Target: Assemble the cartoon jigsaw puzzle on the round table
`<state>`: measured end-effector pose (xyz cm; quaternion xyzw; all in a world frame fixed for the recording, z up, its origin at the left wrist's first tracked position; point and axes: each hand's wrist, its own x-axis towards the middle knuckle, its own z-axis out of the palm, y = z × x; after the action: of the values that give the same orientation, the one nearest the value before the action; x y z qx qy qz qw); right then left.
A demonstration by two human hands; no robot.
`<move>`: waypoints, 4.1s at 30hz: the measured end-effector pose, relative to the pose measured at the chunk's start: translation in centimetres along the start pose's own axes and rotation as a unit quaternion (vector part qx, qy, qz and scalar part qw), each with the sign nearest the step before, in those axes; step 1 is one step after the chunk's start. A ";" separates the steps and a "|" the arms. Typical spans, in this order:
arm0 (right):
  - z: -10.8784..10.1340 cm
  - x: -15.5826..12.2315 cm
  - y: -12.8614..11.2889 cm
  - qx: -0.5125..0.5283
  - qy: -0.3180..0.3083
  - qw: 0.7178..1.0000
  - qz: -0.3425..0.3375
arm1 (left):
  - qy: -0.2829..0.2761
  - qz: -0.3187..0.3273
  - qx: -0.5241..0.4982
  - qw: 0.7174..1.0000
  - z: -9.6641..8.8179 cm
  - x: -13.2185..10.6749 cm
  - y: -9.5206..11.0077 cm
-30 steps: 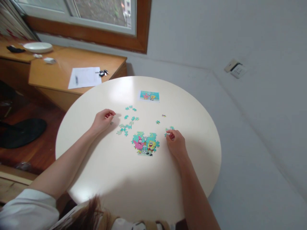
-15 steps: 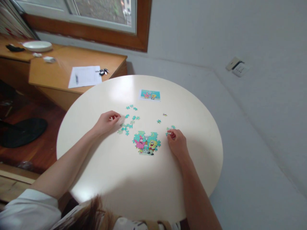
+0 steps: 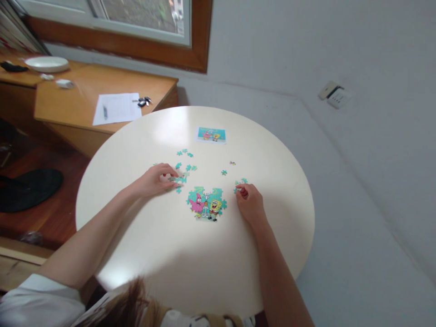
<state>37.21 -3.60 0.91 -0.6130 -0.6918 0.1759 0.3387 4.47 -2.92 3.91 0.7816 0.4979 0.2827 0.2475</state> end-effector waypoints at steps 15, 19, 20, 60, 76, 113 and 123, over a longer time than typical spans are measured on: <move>0.0 0.0 0.0 0.002 -0.005 1.000 0.005 | -0.038 0.023 0.044 0.998 0.4 -0.1 -0.5; 0.0 0.0 0.1 0.004 0.000 1.000 0.002 | 0.013 0.005 0.032 0.999 0.4 0.0 -0.6; 0.0 0.0 0.1 0.005 0.000 1.000 0.001 | 0.030 -0.011 0.036 0.999 0.3 0.1 -0.7; 0.6 0.3 0.7 0.026 -0.010 0.999 -0.033 | 0.240 -0.223 -0.007 0.945 -2.4 -0.4 -4.1; 0.6 0.2 0.8 0.017 -0.001 0.999 -0.032 | 0.143 -0.194 0.032 0.970 -3.3 -0.9 -2.9; 0.4 0.1 0.5 0.025 -0.016 0.999 -0.034 | -0.020 0.021 0.161 0.987 1.8 -0.3 -0.9; 0.3 0.1 0.4 0.025 -0.018 0.999 -0.025 | -0.013 0.000 0.136 0.991 1.3 -0.2 -1.2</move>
<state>37.25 -3.41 0.45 -0.5834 -0.7082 0.1960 0.3460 4.58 -2.80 2.12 0.8115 0.5287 0.2018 0.1455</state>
